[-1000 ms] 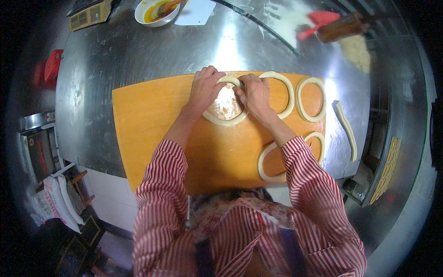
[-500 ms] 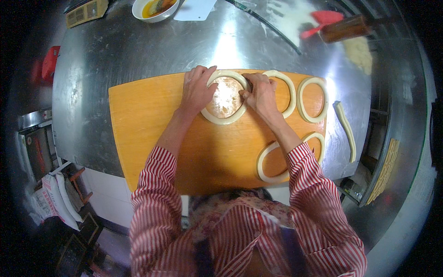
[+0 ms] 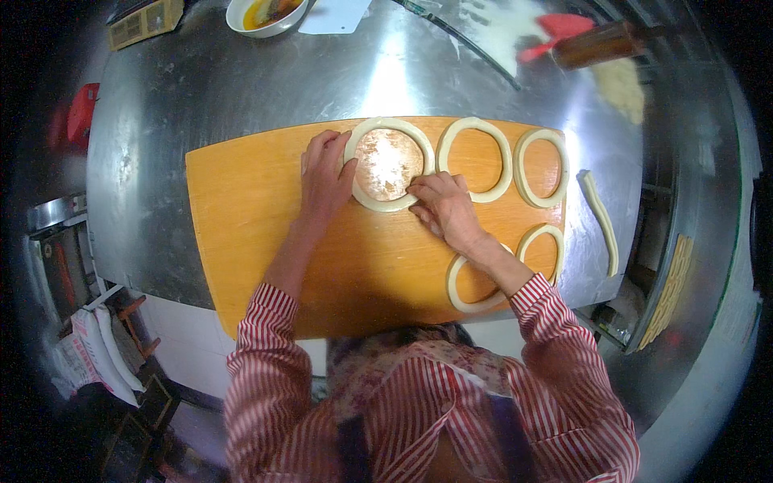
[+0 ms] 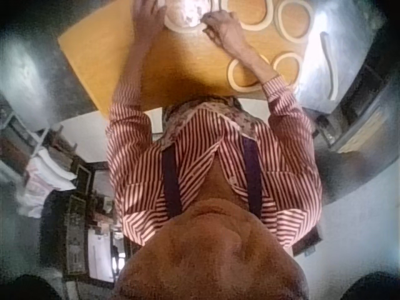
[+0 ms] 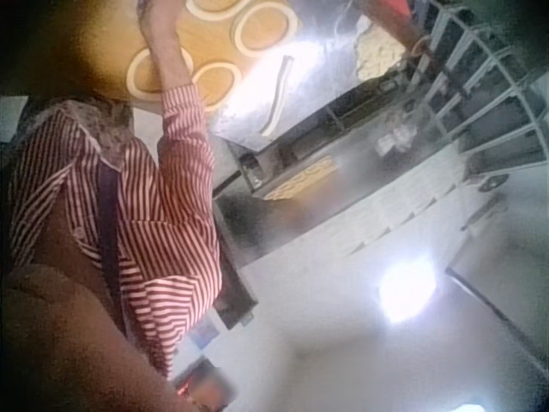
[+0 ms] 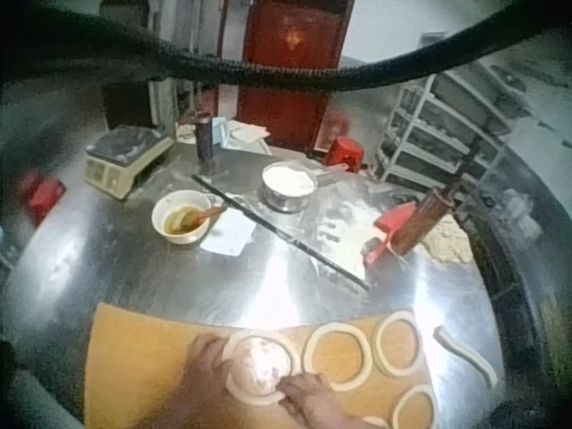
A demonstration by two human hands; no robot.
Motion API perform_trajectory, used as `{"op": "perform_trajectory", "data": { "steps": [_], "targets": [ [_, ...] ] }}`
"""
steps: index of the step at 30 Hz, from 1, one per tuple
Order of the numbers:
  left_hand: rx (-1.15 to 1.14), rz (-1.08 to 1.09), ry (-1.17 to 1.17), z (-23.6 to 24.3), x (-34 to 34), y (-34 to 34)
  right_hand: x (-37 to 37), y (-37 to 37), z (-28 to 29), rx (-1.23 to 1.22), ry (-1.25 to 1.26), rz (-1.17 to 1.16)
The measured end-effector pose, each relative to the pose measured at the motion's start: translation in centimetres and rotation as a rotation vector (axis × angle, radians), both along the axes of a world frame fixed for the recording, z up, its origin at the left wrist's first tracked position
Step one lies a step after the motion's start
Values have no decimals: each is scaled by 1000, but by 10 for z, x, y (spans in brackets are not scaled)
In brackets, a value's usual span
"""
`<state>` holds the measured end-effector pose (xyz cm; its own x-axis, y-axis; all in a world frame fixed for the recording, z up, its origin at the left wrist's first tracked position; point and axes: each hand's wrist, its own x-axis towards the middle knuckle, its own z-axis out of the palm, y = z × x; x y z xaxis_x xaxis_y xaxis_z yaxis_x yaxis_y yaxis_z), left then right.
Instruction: The person shapes long strips of dough into circular rings by hand on a wooden board. They arrange the formed rings in rows on the board and then move the board to a metal counter. Finally, the person picks up a bowl containing a yellow liquid and a brush.
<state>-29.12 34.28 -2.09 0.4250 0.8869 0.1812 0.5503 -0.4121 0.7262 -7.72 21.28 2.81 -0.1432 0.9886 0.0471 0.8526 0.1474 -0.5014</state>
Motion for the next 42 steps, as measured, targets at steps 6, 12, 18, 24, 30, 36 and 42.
{"op": "perform_trajectory", "data": {
  "steps": [6,12,18,24,30,36,42],
  "targets": [
    [-58,6,-11,-6,-3,-10,4,12,9,-91,28,-96],
    [-168,34,-50,10,10,-28,10,78,0,93,5,-346],
    [-60,-3,14,2,13,-34,19,96,-21,-43,-56,-345],
    [64,-162,-55,5,-3,-37,12,61,-4,40,-136,-259],
    [234,-287,84,-6,-9,-50,14,33,-6,-4,-125,-318],
    [249,-492,315,2,13,-76,14,-15,17,91,66,-318],
    [154,-241,169,32,45,-112,117,-153,38,113,3,-649]
  ]
}}
